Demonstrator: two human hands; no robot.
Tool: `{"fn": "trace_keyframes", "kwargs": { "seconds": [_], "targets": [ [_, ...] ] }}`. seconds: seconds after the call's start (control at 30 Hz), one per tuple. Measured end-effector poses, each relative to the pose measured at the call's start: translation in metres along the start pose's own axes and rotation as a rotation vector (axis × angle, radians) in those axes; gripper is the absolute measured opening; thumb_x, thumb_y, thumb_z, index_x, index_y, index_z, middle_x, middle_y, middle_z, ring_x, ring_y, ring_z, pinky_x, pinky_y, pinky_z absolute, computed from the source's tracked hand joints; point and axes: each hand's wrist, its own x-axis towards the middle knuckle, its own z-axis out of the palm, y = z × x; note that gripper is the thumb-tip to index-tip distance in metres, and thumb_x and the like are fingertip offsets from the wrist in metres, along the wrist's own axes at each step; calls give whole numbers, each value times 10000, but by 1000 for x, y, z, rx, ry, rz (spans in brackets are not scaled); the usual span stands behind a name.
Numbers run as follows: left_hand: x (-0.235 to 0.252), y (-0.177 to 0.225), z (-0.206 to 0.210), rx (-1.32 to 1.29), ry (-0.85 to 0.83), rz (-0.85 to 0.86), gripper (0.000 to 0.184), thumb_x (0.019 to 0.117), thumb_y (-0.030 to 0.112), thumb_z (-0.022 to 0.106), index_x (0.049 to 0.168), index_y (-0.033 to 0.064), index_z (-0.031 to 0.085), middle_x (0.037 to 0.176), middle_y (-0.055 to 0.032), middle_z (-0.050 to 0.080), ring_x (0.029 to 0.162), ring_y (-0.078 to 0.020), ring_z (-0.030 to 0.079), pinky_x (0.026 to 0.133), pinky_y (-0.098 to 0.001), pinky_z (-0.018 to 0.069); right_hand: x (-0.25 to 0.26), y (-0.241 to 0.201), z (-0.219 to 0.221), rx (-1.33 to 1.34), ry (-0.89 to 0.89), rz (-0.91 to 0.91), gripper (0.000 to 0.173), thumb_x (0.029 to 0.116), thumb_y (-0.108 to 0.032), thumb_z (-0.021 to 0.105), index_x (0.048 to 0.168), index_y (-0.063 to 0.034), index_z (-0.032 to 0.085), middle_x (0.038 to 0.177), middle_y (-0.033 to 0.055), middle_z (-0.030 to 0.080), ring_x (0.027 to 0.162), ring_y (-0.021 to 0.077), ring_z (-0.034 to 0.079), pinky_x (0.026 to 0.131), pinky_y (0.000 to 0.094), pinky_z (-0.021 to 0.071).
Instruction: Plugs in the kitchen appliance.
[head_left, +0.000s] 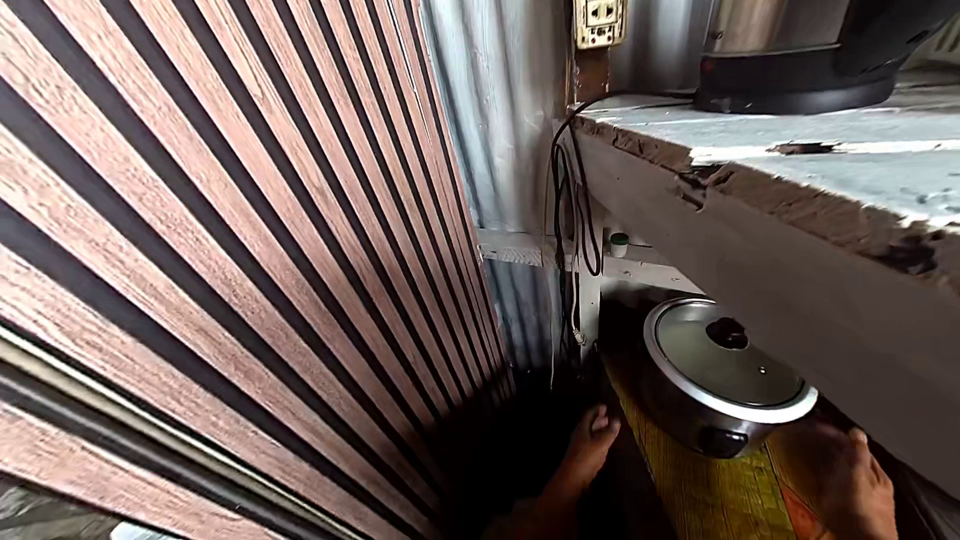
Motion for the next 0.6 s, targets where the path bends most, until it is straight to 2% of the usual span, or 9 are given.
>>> {"fn": "trace_keyframes", "kwargs": {
  "seconds": [0.03,0.07,0.1,0.17,0.23,0.3,0.37,0.43,0.6],
  "targets": [
    [-17,-19,-12,67,-17,-58,564,1047,268,590,1509,-2,413,1469,-242,518,1304,-366,560,1046,-533,487,-16,-1,-4,-109,20,34,513,1113,-383,323,1084,28,629,875,27,714,751,87,685,696,306,593],
    [-34,-38,-25,151,-43,-127,520,1058,256,569,1474,-32,453,1443,-261,538,1297,-380,566,1076,-525,469,-43,-11,-1,-237,-11,44,457,1103,-313,353,1066,53,625,865,35,693,752,80,678,720,297,596],
    [-52,-53,-38,248,-82,-197,490,1068,267,549,1438,-50,498,1412,-274,559,1295,-392,565,1105,-527,441,-65,-14,-1,-366,-91,22,405,1079,-230,404,1068,108,627,889,97,697,778,113,688,747,317,598],
    [-70,-87,-60,398,-138,-287,480,1071,344,535,1373,-26,583,1317,-259,625,1219,-378,614,1066,-535,464,-97,-2,-8,-648,-328,-33,339,1042,-158,532,1125,151,647,1036,259,708,935,295,704,872,457,571],
    [-68,-98,-76,371,-142,-265,463,1071,345,532,1356,-14,593,1298,-243,637,1202,-358,624,1054,-531,477,-119,11,-6,-904,-522,-104,344,1012,-185,606,1186,105,669,1198,313,671,1159,445,642,1025,576,499],
    [-54,-84,-88,287,-123,-195,445,1071,300,528,1375,-24,560,1310,-244,627,1186,-350,634,1036,-516,503,-137,27,3,-1039,-587,-206,365,963,-203,659,1213,62,688,1286,317,635,1254,524,558,1078,644,425],
    [-43,-51,-102,263,-96,-135,456,1068,268,547,1419,-21,519,1367,-240,595,1191,-349,639,1019,-509,521,-155,35,22,-1124,-574,-192,433,953,-273,690,1277,15,685,1385,302,588,1327,549,491,1087,705,367],
    [-34,-23,-117,278,-56,-37,442,1054,247,575,1413,-9,537,1372,-218,600,1171,-317,654,993,-488,539,-169,40,40,-1205,-534,-190,466,948,-373,689,1289,-54,699,1429,272,570,1364,550,450,1080,751,327],
    [-6,26,-150,283,22,150,396,1036,193,596,1375,-10,572,1340,-200,624,1128,-270,676,956,-447,565,-184,57,52,-1300,-462,-244,625,942,-521,644,1378,-73,637,1529,251,489,1448,521,373,1150,747,229]
  ]
}}
